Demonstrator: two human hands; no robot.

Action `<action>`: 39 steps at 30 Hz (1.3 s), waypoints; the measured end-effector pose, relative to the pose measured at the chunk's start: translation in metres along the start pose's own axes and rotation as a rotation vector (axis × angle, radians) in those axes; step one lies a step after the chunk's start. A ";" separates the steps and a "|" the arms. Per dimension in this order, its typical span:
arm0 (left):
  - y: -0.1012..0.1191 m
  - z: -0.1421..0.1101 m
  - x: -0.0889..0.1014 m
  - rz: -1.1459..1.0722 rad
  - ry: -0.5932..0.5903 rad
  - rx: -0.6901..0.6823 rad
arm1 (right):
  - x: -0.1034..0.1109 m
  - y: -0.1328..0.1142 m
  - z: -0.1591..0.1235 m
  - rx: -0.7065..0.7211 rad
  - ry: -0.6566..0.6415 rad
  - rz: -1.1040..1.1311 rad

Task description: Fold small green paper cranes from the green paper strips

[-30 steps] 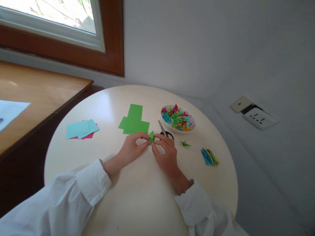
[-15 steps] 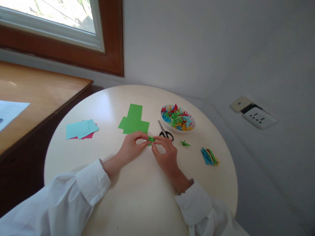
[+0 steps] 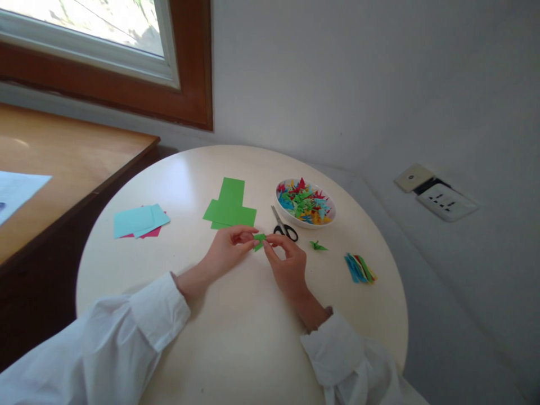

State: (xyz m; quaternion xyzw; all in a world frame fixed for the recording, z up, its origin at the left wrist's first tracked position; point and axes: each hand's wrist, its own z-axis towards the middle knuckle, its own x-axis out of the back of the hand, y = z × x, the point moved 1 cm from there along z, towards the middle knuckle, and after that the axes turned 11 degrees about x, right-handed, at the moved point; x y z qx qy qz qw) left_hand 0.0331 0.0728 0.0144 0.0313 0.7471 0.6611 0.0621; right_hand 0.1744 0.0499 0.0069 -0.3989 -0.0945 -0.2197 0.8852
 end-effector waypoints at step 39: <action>-0.006 -0.001 -0.002 -0.183 -0.141 0.176 | -0.007 0.009 0.004 -0.388 0.153 0.433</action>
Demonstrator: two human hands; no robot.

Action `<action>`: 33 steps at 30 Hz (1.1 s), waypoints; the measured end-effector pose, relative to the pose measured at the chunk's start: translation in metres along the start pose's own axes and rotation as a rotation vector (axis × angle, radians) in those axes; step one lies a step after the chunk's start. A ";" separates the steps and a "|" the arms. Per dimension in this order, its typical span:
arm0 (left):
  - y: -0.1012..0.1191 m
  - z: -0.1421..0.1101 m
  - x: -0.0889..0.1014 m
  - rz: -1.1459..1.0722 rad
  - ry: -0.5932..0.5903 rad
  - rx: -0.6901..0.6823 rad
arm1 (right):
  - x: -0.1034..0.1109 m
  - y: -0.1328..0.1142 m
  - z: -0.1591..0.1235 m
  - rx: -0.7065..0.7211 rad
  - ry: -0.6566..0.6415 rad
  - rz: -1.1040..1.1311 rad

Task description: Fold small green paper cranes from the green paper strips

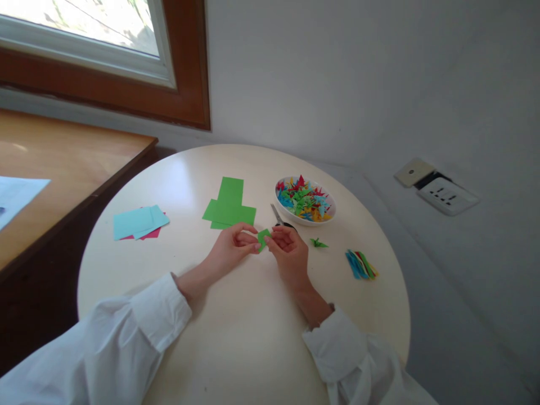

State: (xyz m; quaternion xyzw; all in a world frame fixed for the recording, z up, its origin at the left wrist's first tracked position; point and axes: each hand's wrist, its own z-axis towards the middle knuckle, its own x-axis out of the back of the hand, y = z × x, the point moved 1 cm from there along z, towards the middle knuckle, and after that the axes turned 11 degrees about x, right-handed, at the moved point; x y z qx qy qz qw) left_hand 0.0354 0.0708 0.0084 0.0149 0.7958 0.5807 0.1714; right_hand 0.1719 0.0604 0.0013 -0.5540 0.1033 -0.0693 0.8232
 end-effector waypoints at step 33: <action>0.012 -0.007 -0.003 0.011 0.004 -0.136 | 0.001 -0.006 -0.001 0.121 -0.165 -0.037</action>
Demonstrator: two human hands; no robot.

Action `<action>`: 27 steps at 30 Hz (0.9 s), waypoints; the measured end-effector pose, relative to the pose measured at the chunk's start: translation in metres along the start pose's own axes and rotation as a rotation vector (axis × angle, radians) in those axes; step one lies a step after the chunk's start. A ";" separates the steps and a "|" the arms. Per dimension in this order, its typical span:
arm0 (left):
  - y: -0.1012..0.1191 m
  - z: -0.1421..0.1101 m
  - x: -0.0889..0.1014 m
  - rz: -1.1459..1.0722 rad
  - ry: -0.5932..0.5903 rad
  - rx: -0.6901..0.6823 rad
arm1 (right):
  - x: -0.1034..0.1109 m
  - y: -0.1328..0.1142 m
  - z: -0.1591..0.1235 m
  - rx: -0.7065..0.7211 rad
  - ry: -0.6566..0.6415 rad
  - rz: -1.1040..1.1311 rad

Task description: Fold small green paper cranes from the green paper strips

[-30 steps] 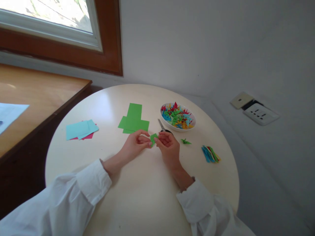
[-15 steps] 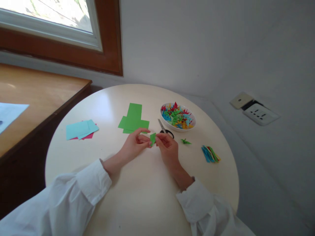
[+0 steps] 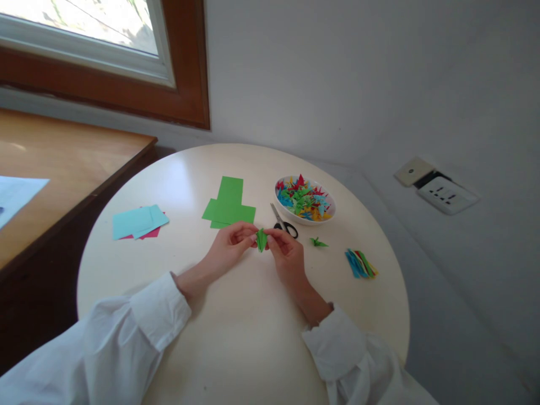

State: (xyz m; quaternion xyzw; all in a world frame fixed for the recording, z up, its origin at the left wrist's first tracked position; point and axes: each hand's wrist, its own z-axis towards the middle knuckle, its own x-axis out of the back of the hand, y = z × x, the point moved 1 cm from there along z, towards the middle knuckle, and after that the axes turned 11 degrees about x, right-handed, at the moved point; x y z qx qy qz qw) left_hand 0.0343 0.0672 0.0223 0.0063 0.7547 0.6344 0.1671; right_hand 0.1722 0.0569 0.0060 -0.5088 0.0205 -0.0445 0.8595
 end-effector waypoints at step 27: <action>-0.003 0.001 0.001 -0.095 -0.055 0.009 | 0.003 -0.001 -0.001 -0.006 -0.030 0.050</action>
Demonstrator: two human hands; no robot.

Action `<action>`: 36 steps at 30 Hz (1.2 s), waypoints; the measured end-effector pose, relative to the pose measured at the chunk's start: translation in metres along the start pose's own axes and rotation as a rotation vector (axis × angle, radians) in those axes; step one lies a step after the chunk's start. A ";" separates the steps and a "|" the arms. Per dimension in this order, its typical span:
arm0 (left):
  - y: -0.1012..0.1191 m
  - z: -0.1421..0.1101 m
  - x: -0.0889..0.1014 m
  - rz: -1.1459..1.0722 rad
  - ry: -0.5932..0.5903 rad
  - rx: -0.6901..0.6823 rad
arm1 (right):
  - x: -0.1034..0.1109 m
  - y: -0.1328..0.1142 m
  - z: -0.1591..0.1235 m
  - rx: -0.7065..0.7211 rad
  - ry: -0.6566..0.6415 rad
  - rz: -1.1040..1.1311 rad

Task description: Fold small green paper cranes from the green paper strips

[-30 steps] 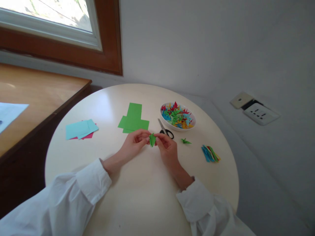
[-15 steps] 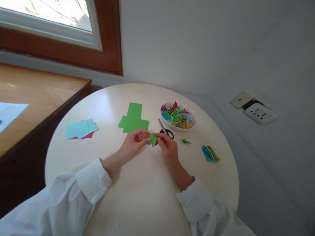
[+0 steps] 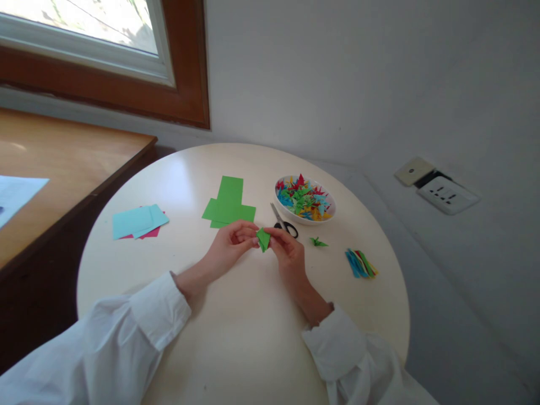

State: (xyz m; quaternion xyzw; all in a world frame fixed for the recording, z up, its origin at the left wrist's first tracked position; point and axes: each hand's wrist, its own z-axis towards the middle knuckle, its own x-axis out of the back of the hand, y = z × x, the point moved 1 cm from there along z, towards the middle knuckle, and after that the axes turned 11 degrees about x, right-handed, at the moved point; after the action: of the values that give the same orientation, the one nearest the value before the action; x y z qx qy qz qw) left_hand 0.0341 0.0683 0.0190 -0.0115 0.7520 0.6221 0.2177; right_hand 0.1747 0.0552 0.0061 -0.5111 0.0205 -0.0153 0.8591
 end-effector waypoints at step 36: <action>-0.003 0.001 0.004 0.222 0.182 -0.014 | -0.003 0.004 -0.002 -0.004 -0.010 -0.051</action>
State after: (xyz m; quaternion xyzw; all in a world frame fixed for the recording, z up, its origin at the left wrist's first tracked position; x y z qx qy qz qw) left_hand 0.0315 0.0700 0.0140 0.0138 0.7609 0.6439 0.0785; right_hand 0.1717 0.0554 0.0021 -0.5134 0.0033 -0.0347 0.8574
